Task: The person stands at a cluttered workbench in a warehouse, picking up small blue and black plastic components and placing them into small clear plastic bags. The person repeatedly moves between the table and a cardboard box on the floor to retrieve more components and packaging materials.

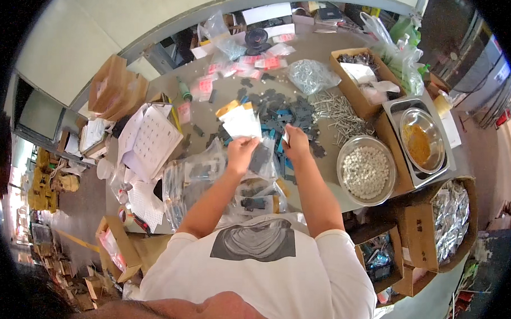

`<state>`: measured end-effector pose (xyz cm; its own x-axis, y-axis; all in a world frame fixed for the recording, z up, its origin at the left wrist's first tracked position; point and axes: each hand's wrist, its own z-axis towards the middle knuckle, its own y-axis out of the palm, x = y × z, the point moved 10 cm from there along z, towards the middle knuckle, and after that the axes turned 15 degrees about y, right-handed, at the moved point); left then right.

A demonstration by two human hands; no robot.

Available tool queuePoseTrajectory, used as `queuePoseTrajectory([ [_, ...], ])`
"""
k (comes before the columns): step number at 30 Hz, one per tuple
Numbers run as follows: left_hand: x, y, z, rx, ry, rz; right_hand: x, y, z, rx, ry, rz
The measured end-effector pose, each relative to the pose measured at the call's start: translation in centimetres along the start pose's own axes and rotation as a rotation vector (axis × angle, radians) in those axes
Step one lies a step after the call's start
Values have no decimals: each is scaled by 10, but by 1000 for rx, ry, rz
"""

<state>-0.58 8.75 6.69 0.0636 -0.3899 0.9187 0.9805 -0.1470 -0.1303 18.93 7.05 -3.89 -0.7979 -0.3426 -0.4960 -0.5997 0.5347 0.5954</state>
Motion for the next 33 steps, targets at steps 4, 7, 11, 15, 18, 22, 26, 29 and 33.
queuePoseTrajectory([
  [4, -54, 2, -6, 36, -323, -321, 25, 23, -39, -165, 162, -333],
  [7, -55, 14, -11, -12, -400, -370, 42, 29, -54, -116, 208, -519],
  [11, -51, 28, -20, -41, -550, -362, 49, 14, -34, -84, 236, -488],
  [15, -93, 22, -22, -241, -510, -42, 49, -9, -15, -7, 253, -172],
  [18, -88, 36, -33, -417, -546, -67, 51, -31, 8, 84, 226, -18],
  [22, -61, 46, -42, -333, -717, -374, 47, -23, 0, 71, 215, 42],
  [26, -61, 42, -38, -263, -782, -510, 43, -24, -3, 21, 203, 30],
  [29, -64, 29, -28, -244, -685, -356, 33, -23, -12, 21, 123, 67],
  [33, -47, 25, -19, -342, -430, -84, 24, 1, -21, -156, 30, 107],
])
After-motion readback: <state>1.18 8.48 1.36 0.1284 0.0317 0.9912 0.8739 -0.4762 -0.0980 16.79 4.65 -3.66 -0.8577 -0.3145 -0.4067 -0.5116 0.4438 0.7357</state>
